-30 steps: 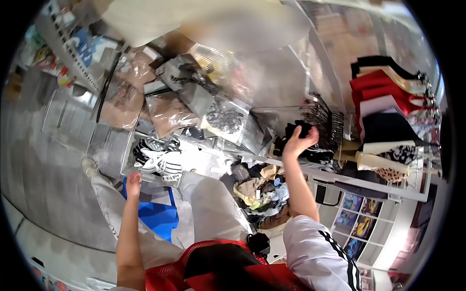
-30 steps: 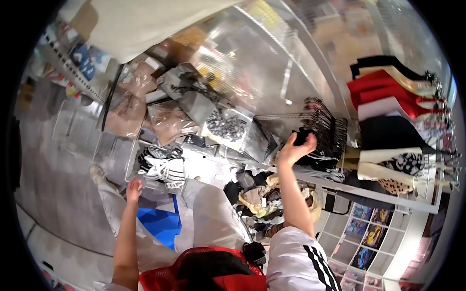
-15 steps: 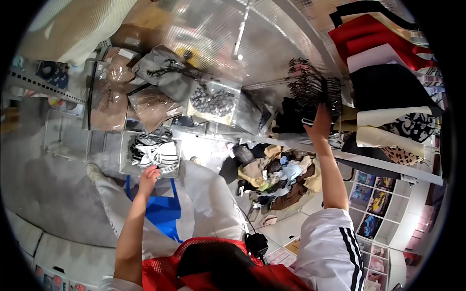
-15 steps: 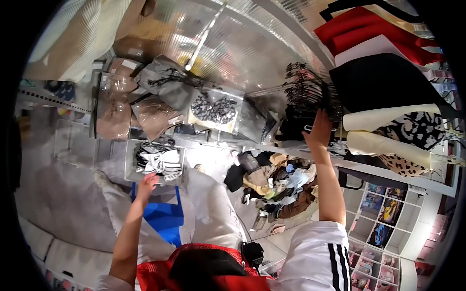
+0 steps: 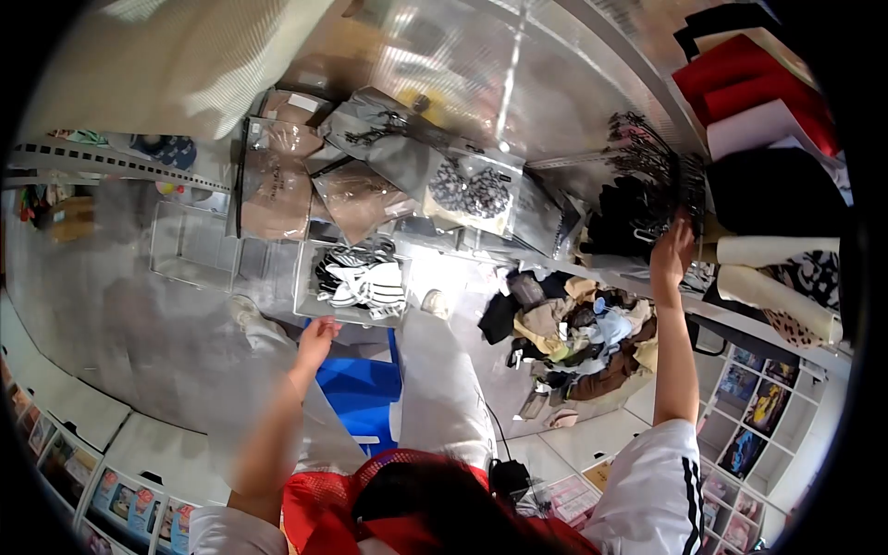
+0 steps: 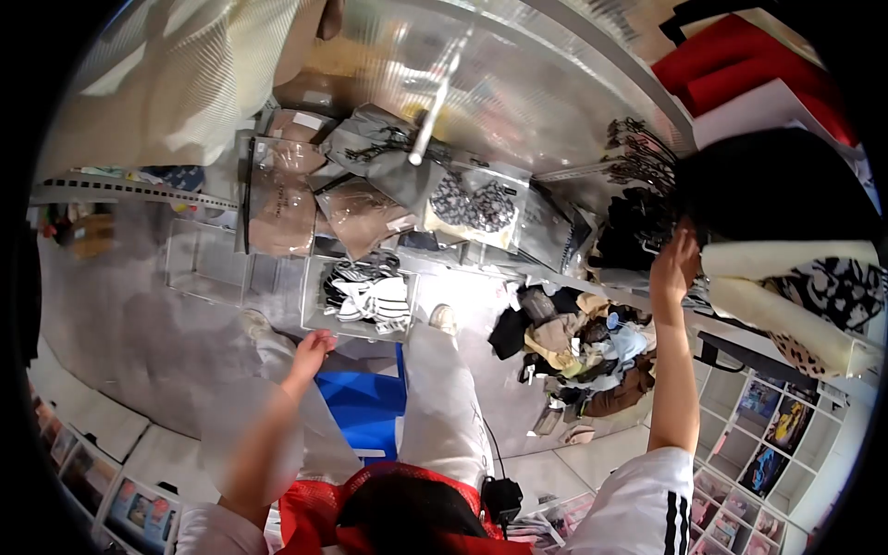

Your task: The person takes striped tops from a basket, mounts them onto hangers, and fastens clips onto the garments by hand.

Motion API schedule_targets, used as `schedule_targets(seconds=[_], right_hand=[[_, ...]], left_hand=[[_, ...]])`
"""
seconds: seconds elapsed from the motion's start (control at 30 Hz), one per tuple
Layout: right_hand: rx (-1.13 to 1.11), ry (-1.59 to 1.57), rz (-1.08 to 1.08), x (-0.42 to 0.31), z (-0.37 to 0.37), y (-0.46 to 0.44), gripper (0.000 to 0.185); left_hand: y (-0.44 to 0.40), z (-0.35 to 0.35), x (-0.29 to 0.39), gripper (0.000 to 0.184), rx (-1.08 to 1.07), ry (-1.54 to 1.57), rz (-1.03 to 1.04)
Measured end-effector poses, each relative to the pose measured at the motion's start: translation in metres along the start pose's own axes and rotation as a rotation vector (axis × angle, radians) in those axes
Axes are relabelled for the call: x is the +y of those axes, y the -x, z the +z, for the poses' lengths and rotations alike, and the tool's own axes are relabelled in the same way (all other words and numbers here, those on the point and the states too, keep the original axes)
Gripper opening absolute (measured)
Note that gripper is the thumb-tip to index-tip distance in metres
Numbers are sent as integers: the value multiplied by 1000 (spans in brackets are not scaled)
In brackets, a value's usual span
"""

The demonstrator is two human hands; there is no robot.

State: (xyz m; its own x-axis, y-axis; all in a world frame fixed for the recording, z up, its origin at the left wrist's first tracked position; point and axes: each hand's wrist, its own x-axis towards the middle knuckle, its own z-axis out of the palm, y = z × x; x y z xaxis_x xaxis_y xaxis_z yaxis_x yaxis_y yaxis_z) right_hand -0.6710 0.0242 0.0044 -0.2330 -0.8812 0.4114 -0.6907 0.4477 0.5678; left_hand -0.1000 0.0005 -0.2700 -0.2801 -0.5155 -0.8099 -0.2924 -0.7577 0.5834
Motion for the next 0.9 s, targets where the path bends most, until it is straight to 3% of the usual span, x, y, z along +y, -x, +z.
schedule_targets(seconds=[0.07,0.13,0.17,0.2,0.23,0.27,0.33,0.4,0.47,0.5,0.57,0.63,0.67,0.73,0.8,0.9], right_hand=[[156,-37,129,-45,-43,5,52],[238,-159,-103,-75,-27,59,56],[93,-633,-243,-106,-23,73,57],[-225,-656,-232,-132,3,104,55],[-194,-742,-430,-172,-18,86,56],[-367,-803,-364,-214,-14,73,56],[-372,-861,-230,-280,61,72,51],[-660,-819,-42,-343,153,47,47],[-608,-835,52,-395,213,12,44],[-483,-802,-31,-415,267,2,43],[-556,-806,81,-445,274,-26,51],[-761,-979,89,-459,365,-21,56],[-784,-962,82,-466,341,-17,48],[-590,-814,27,-466,331,0,38],[-532,-905,36,-458,314,11,25],[-360,-904,-122,-436,290,9,20]], left_hand=[[-14,-7,-7,25,-37,6,64],[-19,0,11,24,-21,14,73],[-32,2,9,24,-17,26,121],[-42,6,5,24,-15,43,163],[-53,7,3,25,-42,12,243],[-61,5,8,25,-30,-1,296],[-65,7,27,25,2,-19,399],[-85,1,23,25,42,3,437],[-98,-12,18,23,22,103,495],[-101,-21,18,22,65,-51,522],[-108,-37,6,21,111,-342,546],[-107,-47,15,25,2,-907,779],[-108,-55,17,27,-74,-1198,888],[-113,-54,12,30,-121,-1087,764],[-118,-59,17,30,-204,-1089,602],[-132,-71,23,30,-120,-1250,688]])
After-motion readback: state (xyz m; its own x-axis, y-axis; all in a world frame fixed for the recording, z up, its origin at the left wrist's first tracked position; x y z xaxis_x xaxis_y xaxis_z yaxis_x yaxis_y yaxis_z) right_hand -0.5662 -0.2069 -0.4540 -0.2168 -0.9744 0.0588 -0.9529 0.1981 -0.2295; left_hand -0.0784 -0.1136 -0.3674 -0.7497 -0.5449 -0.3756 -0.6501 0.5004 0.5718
